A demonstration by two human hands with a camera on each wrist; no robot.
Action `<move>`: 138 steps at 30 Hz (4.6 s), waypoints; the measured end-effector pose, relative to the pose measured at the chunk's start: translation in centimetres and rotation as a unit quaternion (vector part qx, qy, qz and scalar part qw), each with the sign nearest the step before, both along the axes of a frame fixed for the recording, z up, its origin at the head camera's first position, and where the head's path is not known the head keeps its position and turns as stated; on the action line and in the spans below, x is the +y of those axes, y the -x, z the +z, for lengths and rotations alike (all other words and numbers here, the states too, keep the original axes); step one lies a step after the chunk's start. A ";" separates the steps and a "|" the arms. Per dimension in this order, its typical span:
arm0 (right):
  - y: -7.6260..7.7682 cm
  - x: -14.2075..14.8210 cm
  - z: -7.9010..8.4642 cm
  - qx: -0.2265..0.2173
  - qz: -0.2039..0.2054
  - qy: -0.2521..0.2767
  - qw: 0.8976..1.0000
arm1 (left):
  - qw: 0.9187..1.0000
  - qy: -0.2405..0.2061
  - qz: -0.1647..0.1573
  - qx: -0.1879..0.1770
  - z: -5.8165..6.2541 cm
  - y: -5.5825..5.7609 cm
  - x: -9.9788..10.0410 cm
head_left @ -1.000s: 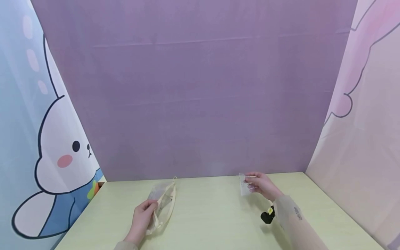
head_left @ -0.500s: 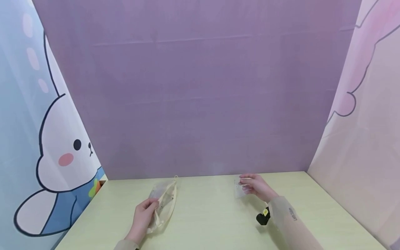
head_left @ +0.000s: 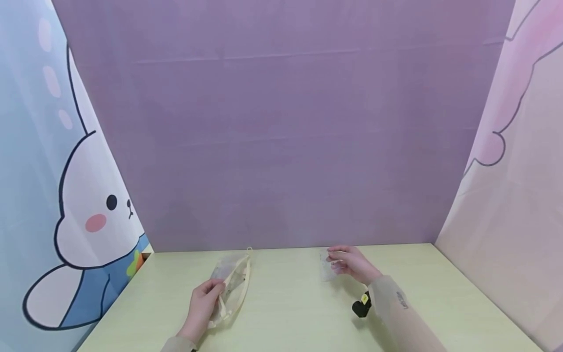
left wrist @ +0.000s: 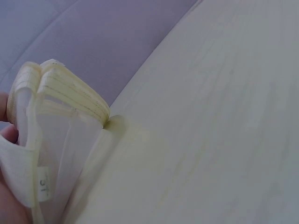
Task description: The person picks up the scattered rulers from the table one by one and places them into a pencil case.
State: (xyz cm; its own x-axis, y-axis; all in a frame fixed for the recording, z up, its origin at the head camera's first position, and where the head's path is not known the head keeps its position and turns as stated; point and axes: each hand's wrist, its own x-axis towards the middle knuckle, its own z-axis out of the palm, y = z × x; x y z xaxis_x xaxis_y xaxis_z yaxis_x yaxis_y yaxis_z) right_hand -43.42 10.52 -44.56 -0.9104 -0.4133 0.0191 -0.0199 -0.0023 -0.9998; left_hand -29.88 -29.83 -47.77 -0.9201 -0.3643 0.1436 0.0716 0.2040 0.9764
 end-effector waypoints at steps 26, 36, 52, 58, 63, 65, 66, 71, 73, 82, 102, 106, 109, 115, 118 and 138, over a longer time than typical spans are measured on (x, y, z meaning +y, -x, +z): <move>0.0 -5.7 -1.0 -0.019 0.049 0.019 0.998 | 1.000 -0.005 0.005 0.003 -0.4 0.2 0.1; -0.1 -7.1 -1.2 -0.031 0.048 0.014 0.998 | 1.000 -0.005 0.006 0.002 -0.1 0.1 0.2; -0.6 -9.1 -1.6 -0.030 0.065 0.021 0.997 | 1.000 -0.013 0.004 0.005 -0.4 0.2 0.2; -0.5 -9.6 -1.9 -0.034 0.070 0.024 0.997 | 1.000 -0.018 0.006 0.001 -0.4 0.0 0.2; -0.3 -9.9 -1.9 -0.037 0.072 0.029 0.996 | 1.000 -0.004 0.004 -0.007 -0.2 0.0 0.1; -0.4 -10.1 -1.8 -0.036 0.073 0.030 0.996 | 1.000 0.001 0.004 -0.010 0.0 0.0 0.0; -0.4 -10.1 -1.7 -0.036 0.073 0.031 0.996 | 1.000 0.002 0.004 -0.010 0.0 0.0 0.0; -0.7 -10.4 -1.3 -0.037 0.074 0.035 0.996 | 1.000 -0.001 0.005 -0.009 0.1 0.0 0.1; -0.8 -10.5 -1.3 -0.039 0.077 0.037 0.996 | 1.000 -0.002 0.006 -0.007 0.0 0.0 0.1; -1.0 -11.2 -1.1 -0.043 0.089 0.043 0.994 | 1.000 -0.005 0.007 0.000 -0.2 0.0 0.0; -1.4 -12.2 -0.9 -0.047 0.092 0.039 0.994 | 1.000 -0.006 0.009 0.006 -0.4 0.2 0.0; -1.5 -12.4 -0.9 -0.048 0.094 0.037 0.994 | 1.000 -0.003 0.011 0.006 -0.4 0.2 0.0; -1.5 -12.6 -1.0 -0.048 0.096 0.036 0.994 | 1.000 -0.001 0.012 0.005 -0.3 0.2 0.0; -1.7 -13.3 -1.3 -0.044 0.098 0.030 0.994 | 1.000 -0.001 0.011 0.001 -0.2 0.1 0.1; -1.9 -13.5 -1.3 -0.045 0.096 0.030 0.994 | 1.000 -0.004 0.010 0.002 -0.3 0.1 0.1; -1.2 -14.4 -1.4 -0.049 0.094 0.024 0.994 | 1.000 -0.002 0.009 0.003 -0.2 0.1 0.2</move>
